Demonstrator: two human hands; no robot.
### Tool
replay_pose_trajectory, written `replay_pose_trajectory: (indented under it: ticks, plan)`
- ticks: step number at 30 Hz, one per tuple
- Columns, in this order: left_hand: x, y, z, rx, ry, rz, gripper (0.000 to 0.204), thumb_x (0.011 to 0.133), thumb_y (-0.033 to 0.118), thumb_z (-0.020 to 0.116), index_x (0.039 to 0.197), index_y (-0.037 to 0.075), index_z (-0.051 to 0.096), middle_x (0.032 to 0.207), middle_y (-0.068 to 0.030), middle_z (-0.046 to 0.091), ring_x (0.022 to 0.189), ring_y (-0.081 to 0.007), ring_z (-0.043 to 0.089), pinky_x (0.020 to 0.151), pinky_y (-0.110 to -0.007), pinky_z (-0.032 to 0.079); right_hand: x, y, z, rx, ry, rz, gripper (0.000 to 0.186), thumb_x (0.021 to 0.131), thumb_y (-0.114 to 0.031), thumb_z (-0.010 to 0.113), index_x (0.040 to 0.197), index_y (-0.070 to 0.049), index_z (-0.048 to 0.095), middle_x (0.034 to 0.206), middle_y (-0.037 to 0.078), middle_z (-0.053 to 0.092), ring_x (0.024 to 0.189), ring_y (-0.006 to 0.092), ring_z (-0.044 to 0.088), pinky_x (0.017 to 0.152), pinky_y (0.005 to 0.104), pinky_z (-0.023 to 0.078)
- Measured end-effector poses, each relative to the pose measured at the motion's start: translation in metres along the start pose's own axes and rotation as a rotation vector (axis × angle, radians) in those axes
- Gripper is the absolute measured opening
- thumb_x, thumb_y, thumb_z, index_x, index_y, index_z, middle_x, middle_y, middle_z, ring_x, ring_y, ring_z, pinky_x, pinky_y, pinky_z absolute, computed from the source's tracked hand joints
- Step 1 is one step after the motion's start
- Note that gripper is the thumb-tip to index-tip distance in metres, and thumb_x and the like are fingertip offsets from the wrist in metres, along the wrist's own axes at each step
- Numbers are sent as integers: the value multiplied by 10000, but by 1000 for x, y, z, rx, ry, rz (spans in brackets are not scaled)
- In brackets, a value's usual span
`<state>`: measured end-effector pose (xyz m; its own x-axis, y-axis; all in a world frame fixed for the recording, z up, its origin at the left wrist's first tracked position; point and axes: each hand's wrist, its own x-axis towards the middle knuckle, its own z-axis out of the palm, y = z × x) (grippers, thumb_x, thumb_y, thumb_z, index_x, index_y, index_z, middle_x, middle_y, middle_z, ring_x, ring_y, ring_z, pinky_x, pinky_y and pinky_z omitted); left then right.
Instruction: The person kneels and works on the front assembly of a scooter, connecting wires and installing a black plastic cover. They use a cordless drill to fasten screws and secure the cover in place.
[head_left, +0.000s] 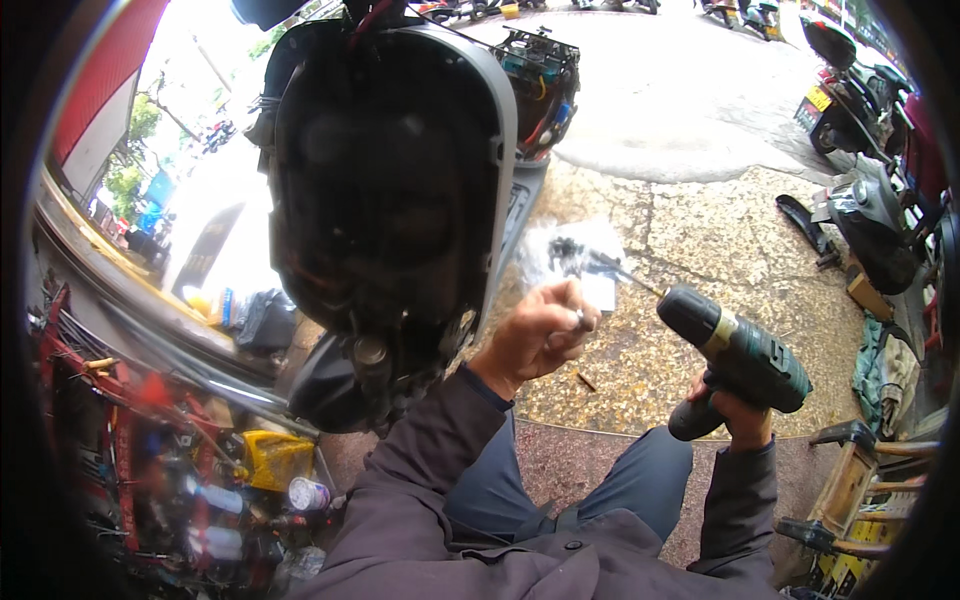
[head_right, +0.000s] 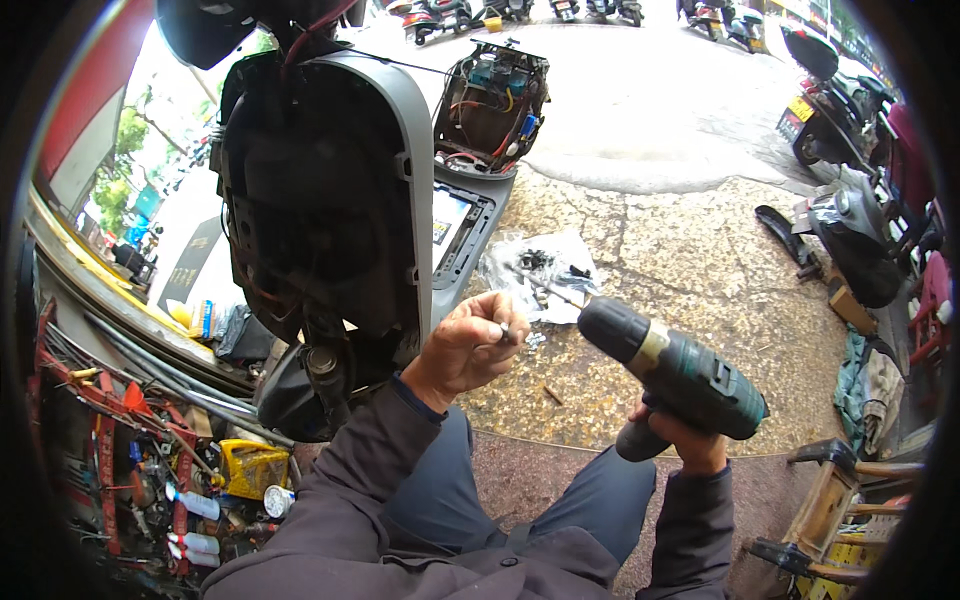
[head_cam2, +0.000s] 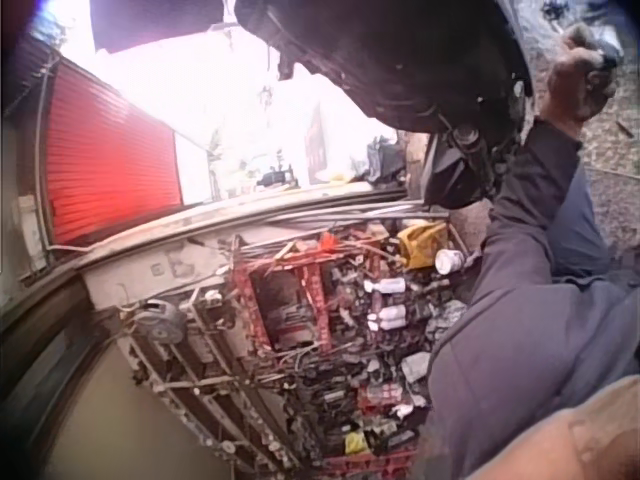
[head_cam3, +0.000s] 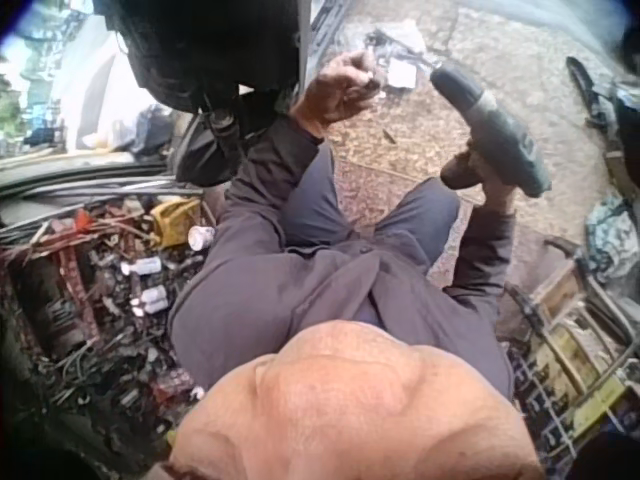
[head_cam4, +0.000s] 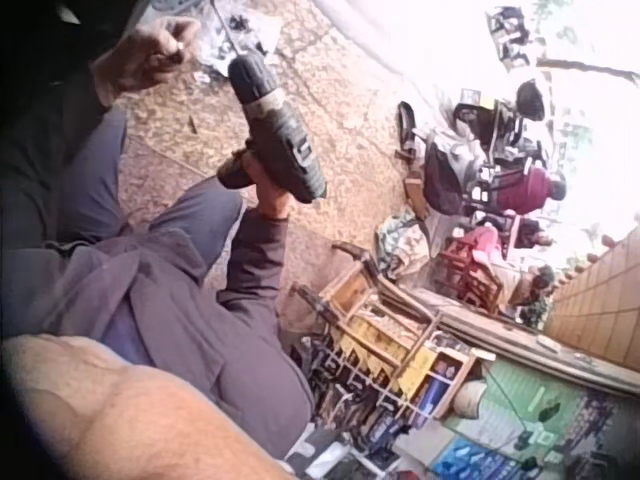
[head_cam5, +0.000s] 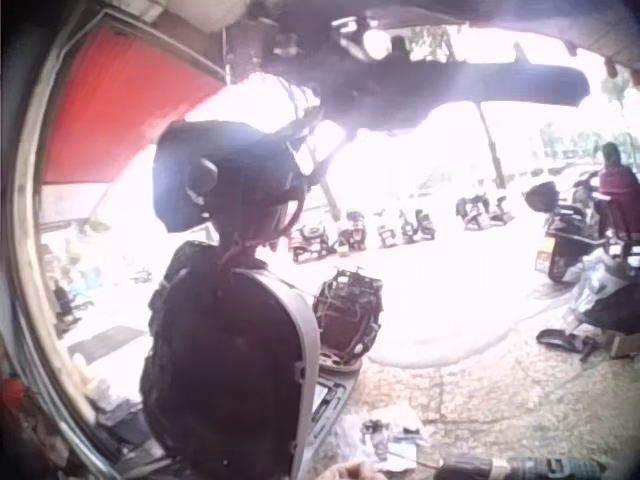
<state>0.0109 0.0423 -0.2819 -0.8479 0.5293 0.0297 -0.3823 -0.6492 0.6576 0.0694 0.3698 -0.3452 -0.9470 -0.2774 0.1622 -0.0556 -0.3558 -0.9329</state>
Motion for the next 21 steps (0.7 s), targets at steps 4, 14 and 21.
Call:
replay_pose_trajectory:
  ticks: [4,14,21]
  plan:
    - [-21,4,0,-49,-11,104,100,838,-17,615,868,71,576,860,-68,629,529,-36,419,463,-190,360,-3,-7,4,32,-95,-8,518,800,34,726,1298,6,585,1042,141,702,927,292,713,855,465,579]
    - [-96,37,17,-40,111,361,169,842,-41,621,926,90,556,909,-85,619,542,-39,391,476,-182,315,37,-25,58,7,-357,27,542,809,66,731,1325,-3,582,1068,139,715,969,275,713,864,455,582]
    - [-150,71,30,-15,209,530,198,856,-60,509,982,83,563,859,-120,633,526,-46,410,435,-183,325,76,-17,103,33,-483,41,485,813,-37,775,1268,-11,610,1020,115,717,951,255,701,844,423,570]
